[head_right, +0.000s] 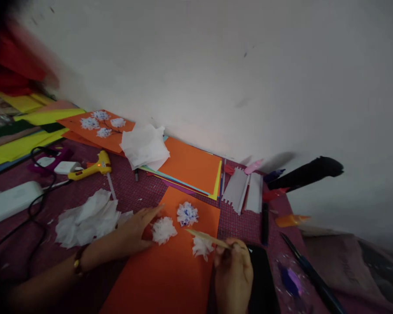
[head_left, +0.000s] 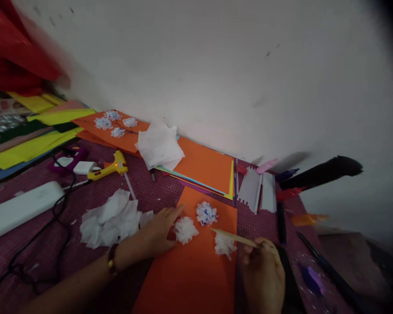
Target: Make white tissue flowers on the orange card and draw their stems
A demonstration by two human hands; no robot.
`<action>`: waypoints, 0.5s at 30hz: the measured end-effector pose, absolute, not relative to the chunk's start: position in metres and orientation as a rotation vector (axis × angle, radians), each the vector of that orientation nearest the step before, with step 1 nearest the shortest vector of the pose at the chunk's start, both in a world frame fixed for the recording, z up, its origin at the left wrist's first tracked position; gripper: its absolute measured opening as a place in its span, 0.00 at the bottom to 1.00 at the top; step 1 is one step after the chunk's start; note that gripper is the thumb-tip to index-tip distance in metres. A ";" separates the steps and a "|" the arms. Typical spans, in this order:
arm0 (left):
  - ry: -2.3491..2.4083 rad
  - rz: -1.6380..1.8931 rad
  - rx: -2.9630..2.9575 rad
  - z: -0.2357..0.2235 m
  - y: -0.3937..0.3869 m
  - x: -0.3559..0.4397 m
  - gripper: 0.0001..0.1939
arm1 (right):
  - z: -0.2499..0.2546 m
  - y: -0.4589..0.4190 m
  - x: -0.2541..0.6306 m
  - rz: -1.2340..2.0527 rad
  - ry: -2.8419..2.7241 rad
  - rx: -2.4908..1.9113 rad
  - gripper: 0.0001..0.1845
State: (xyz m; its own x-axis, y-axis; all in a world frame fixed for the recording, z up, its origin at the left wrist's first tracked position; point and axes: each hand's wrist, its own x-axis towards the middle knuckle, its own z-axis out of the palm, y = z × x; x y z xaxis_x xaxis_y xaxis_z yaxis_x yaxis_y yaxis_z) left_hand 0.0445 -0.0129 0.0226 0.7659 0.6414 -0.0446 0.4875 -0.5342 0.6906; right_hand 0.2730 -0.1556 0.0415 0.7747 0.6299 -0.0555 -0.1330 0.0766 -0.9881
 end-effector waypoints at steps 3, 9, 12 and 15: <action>0.752 0.342 2.190 0.027 -0.005 0.038 0.38 | 0.034 -0.148 0.290 0.694 -0.416 -1.302 0.10; 0.652 0.354 2.024 0.026 0.008 0.034 0.26 | 0.014 -0.142 0.313 0.951 -0.290 -0.989 0.11; 0.741 0.422 1.960 0.012 0.014 0.036 0.27 | 0.010 -0.141 0.317 0.987 -0.221 -0.895 0.11; 0.783 0.469 1.848 0.002 0.020 0.040 0.25 | 0.010 -0.140 0.317 0.980 -0.194 -0.841 0.11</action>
